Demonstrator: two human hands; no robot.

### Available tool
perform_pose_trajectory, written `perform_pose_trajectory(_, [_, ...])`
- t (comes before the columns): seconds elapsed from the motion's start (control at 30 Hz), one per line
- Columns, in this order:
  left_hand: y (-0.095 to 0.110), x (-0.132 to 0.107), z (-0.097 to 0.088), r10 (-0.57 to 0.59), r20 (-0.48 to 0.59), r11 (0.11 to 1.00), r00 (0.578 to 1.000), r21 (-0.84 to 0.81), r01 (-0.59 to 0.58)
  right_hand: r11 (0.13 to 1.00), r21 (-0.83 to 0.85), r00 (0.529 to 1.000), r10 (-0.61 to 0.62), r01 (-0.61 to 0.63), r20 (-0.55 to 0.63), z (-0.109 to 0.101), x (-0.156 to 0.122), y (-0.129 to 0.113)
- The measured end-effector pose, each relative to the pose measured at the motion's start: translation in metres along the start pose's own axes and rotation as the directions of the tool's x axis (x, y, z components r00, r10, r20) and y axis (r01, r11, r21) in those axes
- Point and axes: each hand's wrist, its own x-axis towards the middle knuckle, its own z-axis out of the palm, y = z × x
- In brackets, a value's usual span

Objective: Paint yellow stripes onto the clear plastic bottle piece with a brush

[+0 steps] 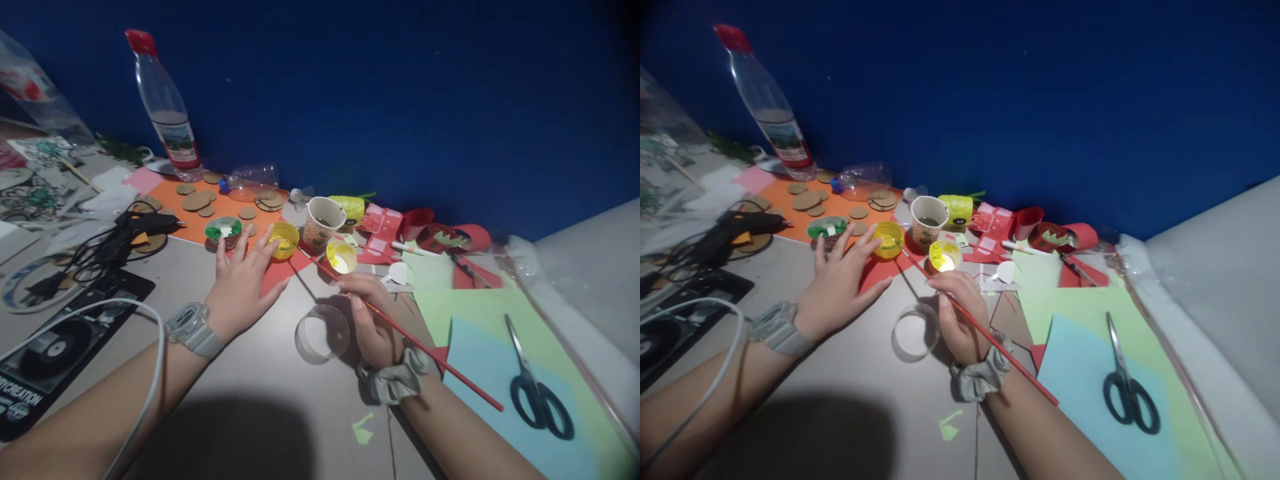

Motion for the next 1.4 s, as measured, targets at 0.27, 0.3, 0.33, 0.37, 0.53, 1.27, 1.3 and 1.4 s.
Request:
perform_pose_trajectory(0.27, [-0.0002, -0.0006, -0.0002, 0.0, -0.002, 1.0, 1.0, 0.006, 0.0, 0.998, -0.037, 0.999, 0.053, -0.053, 0.002, -0.0016, 0.0009, -0.0019])
perform_pose_trajectory(0.3, [-0.0004, -0.0007, -0.0003, -0.003, -0.001, 1.0, 1.0, 0.006, 0.003, 1.0, -0.008, 0.999, 0.03, -0.03, 0.011, -0.0007, 0.0005, -0.0009])
perform_pose_trajectory(0.33, [-0.0006, -0.0009, -0.0003, -0.005, 0.0, 1.0, 1.0, 0.005, 0.005, 1.0, 0.018, 1.0, 0.012, -0.012, 0.002, 0.0004, -0.0002, 0.0004])
perform_pose_trajectory(0.37, [-0.0008, -0.001, -0.0001, -0.007, 0.001, 1.0, 1.0, 0.006, 0.007, 0.999, 0.036, 1.0, 0.007, -0.007, -0.017, 0.0016, -0.001, 0.0018])
perform_pose_trajectory(0.53, [-0.0006, -0.0013, 0.0013, -0.002, 0.0, 1.0, 1.0, 0.008, 0.002, 0.997, 0.049, 0.996, 0.057, -0.053, -0.076, 0.0052, -0.0035, 0.0057])
perform_pose_trajectory(1.27, [0.0012, -0.0002, -0.0003, -0.018, 0.027, 1.0, 0.999, -0.003, 0.018, 0.998, 0.063, 1.0, 0.021, -0.02, -0.012, 0.0034, -0.0016, 0.0017])
perform_pose_trajectory(1.3, [0.0013, -0.0003, -0.0003, -0.018, 0.026, 1.0, 1.0, -0.001, 0.018, 0.994, 0.106, 1.0, 0.001, 0.0, -0.009, 0.0045, -0.002, 0.0032])
perform_pose_trajectory(1.4, [0.0014, -0.0003, -0.0005, -0.019, 0.026, 1.0, 0.999, -0.002, 0.019, 0.991, 0.134, 1.0, 0.016, -0.014, -0.016, 0.0057, -0.0032, 0.0056])
